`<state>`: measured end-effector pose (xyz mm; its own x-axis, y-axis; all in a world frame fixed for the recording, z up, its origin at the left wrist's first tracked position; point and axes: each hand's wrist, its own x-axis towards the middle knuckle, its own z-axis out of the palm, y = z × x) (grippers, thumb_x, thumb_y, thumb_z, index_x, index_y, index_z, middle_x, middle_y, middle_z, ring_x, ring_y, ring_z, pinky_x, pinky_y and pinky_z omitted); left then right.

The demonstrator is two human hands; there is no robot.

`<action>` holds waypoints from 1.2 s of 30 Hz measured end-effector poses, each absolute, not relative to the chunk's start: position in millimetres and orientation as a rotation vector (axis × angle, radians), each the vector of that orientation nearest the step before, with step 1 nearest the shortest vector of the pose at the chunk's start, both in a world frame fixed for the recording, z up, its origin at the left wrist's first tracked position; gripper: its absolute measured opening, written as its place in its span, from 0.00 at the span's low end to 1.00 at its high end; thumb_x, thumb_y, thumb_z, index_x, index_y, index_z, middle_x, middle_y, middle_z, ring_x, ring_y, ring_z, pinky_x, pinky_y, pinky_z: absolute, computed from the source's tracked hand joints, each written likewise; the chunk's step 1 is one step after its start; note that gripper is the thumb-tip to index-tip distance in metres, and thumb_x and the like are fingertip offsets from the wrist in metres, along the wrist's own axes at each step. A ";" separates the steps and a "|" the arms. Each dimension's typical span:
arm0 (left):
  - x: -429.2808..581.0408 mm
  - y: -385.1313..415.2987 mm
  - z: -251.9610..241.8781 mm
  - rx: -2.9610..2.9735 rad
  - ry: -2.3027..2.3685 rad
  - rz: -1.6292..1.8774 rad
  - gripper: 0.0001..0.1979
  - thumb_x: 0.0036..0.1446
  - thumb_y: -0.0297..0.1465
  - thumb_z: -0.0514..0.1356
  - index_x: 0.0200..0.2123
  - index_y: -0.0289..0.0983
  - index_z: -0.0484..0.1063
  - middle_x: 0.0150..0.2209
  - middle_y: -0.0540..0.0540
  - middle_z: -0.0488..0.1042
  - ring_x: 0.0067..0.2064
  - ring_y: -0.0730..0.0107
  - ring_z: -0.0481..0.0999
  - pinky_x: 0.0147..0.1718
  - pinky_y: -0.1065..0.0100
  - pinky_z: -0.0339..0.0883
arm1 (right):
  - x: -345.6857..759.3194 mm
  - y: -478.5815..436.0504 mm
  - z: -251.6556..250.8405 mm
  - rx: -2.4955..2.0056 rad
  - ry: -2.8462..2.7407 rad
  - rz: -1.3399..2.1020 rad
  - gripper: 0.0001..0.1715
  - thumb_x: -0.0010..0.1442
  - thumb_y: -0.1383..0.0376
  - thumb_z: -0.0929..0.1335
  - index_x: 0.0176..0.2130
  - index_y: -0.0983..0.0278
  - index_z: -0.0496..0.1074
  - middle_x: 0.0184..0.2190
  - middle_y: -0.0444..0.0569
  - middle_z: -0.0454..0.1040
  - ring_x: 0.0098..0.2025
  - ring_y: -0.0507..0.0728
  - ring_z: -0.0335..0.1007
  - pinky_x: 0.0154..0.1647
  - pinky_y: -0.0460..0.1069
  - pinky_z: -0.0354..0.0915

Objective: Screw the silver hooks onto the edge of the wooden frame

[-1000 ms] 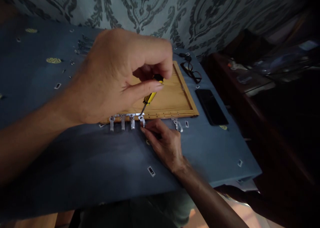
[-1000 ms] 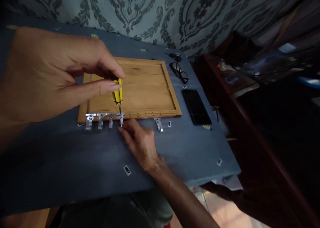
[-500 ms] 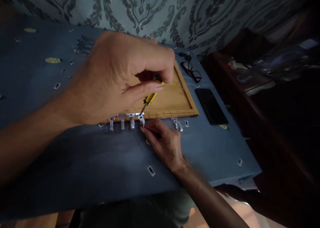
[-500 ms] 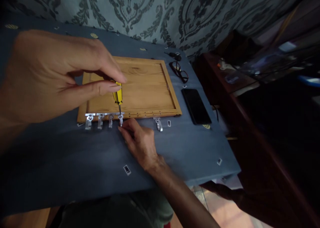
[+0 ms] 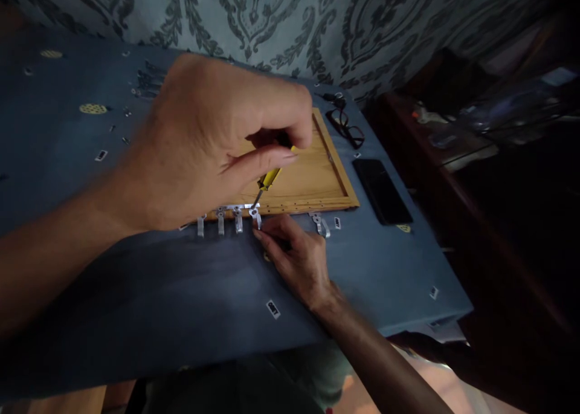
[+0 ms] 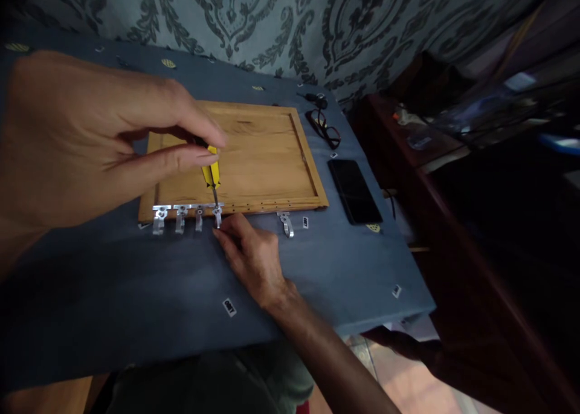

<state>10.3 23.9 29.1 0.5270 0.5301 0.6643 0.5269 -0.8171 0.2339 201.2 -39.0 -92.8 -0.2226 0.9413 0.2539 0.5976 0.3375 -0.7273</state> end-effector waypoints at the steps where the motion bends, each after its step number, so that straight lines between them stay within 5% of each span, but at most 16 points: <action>1: 10.4 24.0 29.0 2.727 0.938 1.189 0.02 0.60 0.27 0.64 0.35 0.36 0.78 0.29 0.58 0.78 0.30 0.85 0.72 0.32 0.79 0.63 | 201.3 -39.2 -93.0 -1.346 -1.923 0.647 0.04 0.64 0.62 0.70 0.35 0.59 0.73 0.29 0.43 0.81 0.29 0.53 0.80 0.31 0.45 0.71; 10: 9.9 31.9 16.8 2.713 0.956 1.279 0.06 0.59 0.35 0.66 0.34 0.38 0.78 0.36 0.49 0.78 0.37 0.70 0.77 0.34 0.67 0.66 | 200.7 -39.5 -93.1 -1.323 -1.913 0.649 0.04 0.64 0.62 0.70 0.35 0.59 0.73 0.29 0.43 0.81 0.29 0.53 0.79 0.31 0.44 0.71; 18: 9.6 27.0 26.6 2.699 0.927 1.197 0.04 0.61 0.28 0.63 0.38 0.37 0.77 0.35 0.54 0.80 0.36 0.79 0.77 0.37 0.73 0.70 | 202.2 -39.5 -92.3 -1.326 -1.919 0.649 0.05 0.64 0.62 0.70 0.35 0.59 0.73 0.28 0.42 0.81 0.28 0.53 0.79 0.30 0.44 0.69; 29: 12.3 29.5 20.5 2.666 0.905 1.245 0.03 0.58 0.30 0.66 0.33 0.36 0.77 0.30 0.52 0.78 0.32 0.77 0.75 0.31 0.71 0.64 | 201.4 -39.5 -92.6 -1.310 -1.916 0.632 0.04 0.63 0.64 0.70 0.34 0.59 0.72 0.28 0.41 0.80 0.28 0.52 0.78 0.30 0.43 0.69; 36: 9.8 29.8 23.7 2.695 0.824 1.148 0.05 0.61 0.30 0.64 0.39 0.35 0.77 0.35 0.51 0.80 0.36 0.79 0.76 0.36 0.74 0.66 | 201.7 -39.4 -92.7 -1.318 -1.926 0.621 0.05 0.64 0.63 0.69 0.34 0.59 0.72 0.28 0.41 0.80 0.28 0.52 0.78 0.30 0.44 0.70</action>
<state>9.8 29.8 23.7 0.5698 0.5159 0.6397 0.4412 -0.8488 0.2915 201.7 -39.4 -92.7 -0.2268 0.9314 0.2849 0.5897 0.3641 -0.7209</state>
